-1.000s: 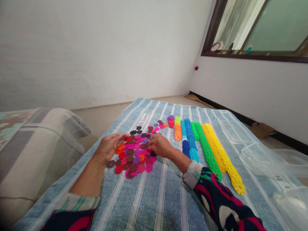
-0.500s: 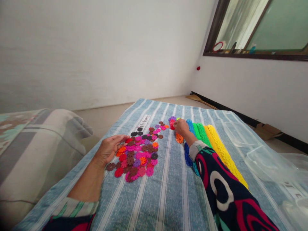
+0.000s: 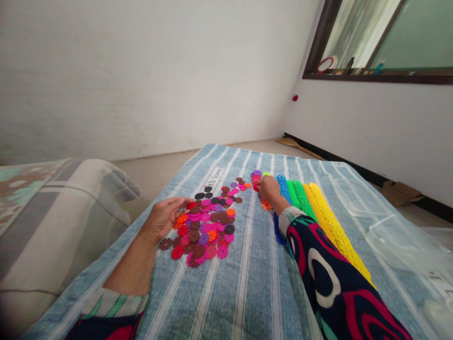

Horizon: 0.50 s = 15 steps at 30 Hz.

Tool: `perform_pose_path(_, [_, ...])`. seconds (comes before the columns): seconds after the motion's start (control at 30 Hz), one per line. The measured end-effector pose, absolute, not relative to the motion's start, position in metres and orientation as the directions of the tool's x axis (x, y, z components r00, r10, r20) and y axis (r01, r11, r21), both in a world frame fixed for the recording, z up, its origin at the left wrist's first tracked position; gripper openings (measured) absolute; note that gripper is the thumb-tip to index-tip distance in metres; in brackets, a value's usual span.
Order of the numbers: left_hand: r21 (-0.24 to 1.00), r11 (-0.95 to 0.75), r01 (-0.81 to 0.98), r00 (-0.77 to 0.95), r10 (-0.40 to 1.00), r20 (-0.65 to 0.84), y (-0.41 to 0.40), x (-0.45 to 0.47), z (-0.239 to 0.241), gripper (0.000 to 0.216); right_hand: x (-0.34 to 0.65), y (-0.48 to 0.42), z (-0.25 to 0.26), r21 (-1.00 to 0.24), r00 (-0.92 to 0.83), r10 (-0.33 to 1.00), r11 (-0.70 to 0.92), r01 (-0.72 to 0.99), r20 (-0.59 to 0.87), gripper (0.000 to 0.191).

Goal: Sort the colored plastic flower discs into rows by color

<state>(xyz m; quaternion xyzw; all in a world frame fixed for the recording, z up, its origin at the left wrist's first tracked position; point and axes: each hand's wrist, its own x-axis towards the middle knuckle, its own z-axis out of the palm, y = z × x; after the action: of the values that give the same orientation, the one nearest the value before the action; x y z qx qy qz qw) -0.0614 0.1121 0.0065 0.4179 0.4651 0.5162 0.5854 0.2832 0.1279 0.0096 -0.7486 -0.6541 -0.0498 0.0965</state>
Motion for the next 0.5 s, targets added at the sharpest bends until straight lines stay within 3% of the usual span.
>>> perform_pose_path(0.3, [0.969,0.115,-0.219,0.048,0.993,-0.107,0.113,-0.062,0.006,0.032,0.278,0.119,0.012,-0.058,0.065,0.97,-0.053,0.997,0.235,0.022])
perform_pose_path(0.5, [0.968,0.114,-0.224,0.046,0.993,-0.106,0.112,-0.061,0.006,0.032,0.242,0.096,0.015,-0.118,-0.244,0.939,0.278,0.953,0.241,0.014])
